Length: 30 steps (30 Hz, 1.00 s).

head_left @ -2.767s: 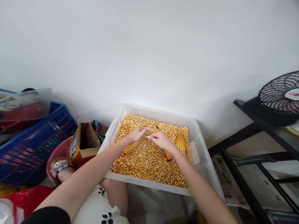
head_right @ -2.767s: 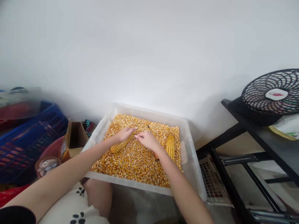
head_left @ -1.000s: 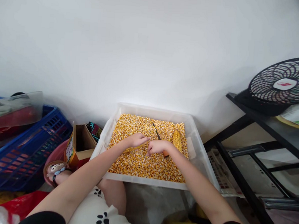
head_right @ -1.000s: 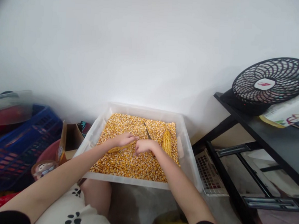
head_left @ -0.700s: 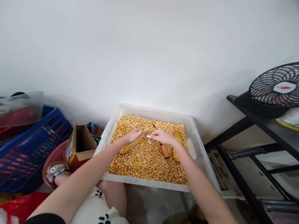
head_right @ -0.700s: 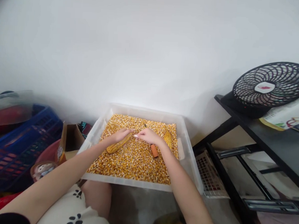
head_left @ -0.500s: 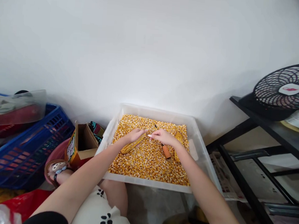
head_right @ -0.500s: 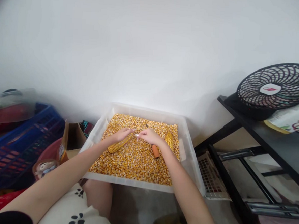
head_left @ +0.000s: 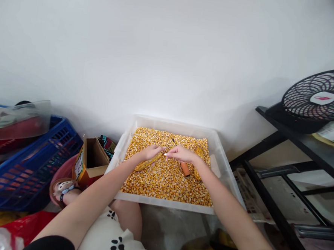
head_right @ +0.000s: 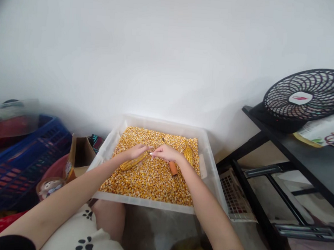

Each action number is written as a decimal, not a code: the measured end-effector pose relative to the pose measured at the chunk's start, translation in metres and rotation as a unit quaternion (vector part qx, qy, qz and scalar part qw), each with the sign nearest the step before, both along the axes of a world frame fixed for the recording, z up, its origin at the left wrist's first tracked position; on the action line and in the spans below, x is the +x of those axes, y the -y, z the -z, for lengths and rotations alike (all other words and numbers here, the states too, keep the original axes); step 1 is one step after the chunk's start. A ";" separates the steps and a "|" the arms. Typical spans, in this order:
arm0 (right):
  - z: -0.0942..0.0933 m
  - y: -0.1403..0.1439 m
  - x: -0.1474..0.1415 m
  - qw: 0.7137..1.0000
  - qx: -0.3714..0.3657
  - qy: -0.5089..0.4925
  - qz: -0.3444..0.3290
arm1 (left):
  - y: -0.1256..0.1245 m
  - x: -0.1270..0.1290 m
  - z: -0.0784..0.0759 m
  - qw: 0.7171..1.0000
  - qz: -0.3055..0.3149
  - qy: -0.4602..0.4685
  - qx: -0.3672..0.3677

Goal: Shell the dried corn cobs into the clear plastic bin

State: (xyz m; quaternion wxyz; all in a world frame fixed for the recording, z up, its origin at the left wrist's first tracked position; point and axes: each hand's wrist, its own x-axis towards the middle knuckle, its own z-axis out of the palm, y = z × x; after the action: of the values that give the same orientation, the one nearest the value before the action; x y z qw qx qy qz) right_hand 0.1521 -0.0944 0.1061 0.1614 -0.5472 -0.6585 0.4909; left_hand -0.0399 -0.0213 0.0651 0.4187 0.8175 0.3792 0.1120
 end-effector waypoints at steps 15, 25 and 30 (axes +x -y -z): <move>0.015 -0.007 -0.010 0.986 0.081 0.112 -0.097 | -0.006 -0.004 -0.002 0.997 -0.054 0.047 -0.006; 0.003 -0.003 -0.012 0.990 0.121 0.067 0.027 | -0.001 -0.004 -0.010 0.995 -0.063 0.054 -0.052; 0.011 -0.006 -0.021 0.983 0.153 0.088 0.052 | -0.003 -0.004 -0.005 0.989 -0.068 0.078 -0.108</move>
State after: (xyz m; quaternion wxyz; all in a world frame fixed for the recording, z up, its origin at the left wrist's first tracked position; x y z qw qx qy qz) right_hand 0.1312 -0.0885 0.0948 0.2099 -0.5908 -0.7081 0.3248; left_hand -0.0442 -0.0181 0.0705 0.5245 0.7284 0.4099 0.1624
